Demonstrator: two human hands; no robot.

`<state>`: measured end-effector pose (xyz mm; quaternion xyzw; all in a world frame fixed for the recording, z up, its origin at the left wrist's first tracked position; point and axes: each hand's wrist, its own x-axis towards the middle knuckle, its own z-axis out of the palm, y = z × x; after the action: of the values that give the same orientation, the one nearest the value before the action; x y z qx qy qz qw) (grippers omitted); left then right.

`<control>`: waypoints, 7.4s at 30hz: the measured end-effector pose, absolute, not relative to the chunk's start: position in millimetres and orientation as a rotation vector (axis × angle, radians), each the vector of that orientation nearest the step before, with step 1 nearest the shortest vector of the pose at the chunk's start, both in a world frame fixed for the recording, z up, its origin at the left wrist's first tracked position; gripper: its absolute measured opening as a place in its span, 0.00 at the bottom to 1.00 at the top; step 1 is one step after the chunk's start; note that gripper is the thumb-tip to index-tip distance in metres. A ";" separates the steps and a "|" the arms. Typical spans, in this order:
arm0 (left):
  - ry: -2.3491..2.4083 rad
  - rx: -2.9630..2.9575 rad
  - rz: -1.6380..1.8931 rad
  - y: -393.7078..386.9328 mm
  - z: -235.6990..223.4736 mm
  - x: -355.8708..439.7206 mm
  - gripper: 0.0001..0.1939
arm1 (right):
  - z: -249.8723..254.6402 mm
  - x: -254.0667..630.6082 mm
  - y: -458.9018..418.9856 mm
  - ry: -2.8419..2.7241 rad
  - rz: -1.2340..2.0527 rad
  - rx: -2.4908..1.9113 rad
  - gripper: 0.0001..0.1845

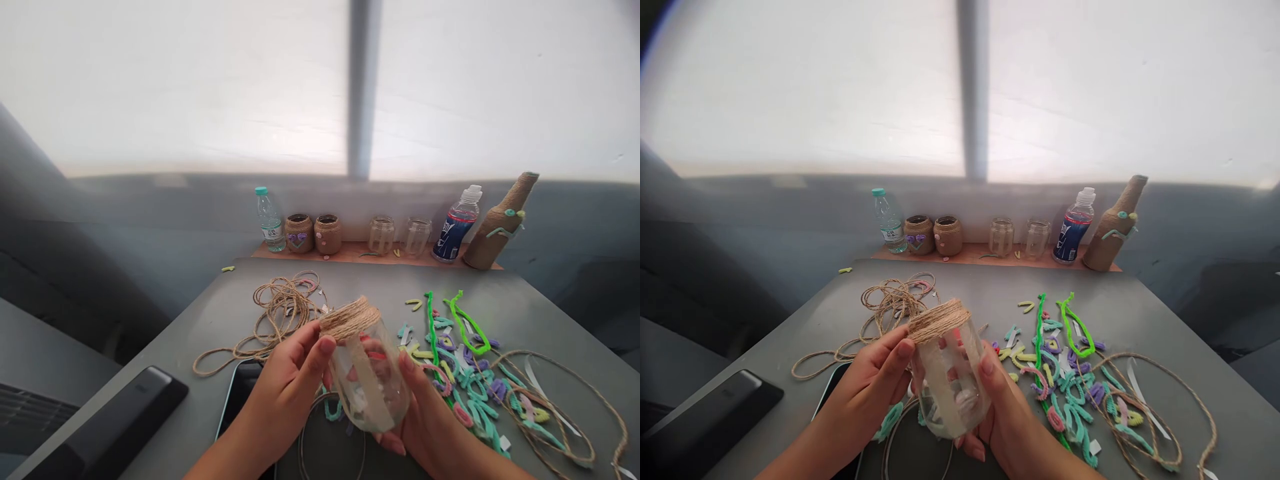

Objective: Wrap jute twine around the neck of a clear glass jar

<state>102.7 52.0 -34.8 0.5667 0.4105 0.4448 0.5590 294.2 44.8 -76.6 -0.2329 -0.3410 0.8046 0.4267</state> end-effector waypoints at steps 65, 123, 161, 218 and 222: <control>1.174 2.559 1.085 35.8 -28.9 97.0 0.20 | -18.8 344.9 44.4 -1.905 0.913 -1.126 0.26; 1.015 2.229 0.781 37.3 -20.5 100.8 0.06 | -11.0 355.9 42.9 -2.024 1.038 -0.888 0.33; 0.987 2.116 0.708 33.6 -17.3 105.2 0.07 | -6.6 341.2 22.7 -1.986 0.940 -0.988 0.30; 1.253 2.106 0.995 25.7 -4.9 135.7 0.13 | -18.2 344.3 34.9 -1.954 0.983 -0.892 0.28; 1.001 2.065 0.979 27.3 -26.7 123.9 0.06 | -18.0 345.5 36.0 -1.959 1.022 -0.885 0.30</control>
<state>123.9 27.3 -26.7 0.7849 0.3803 0.3720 0.3178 345.5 36.0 -18.0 -0.3452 -0.7641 0.3985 0.3716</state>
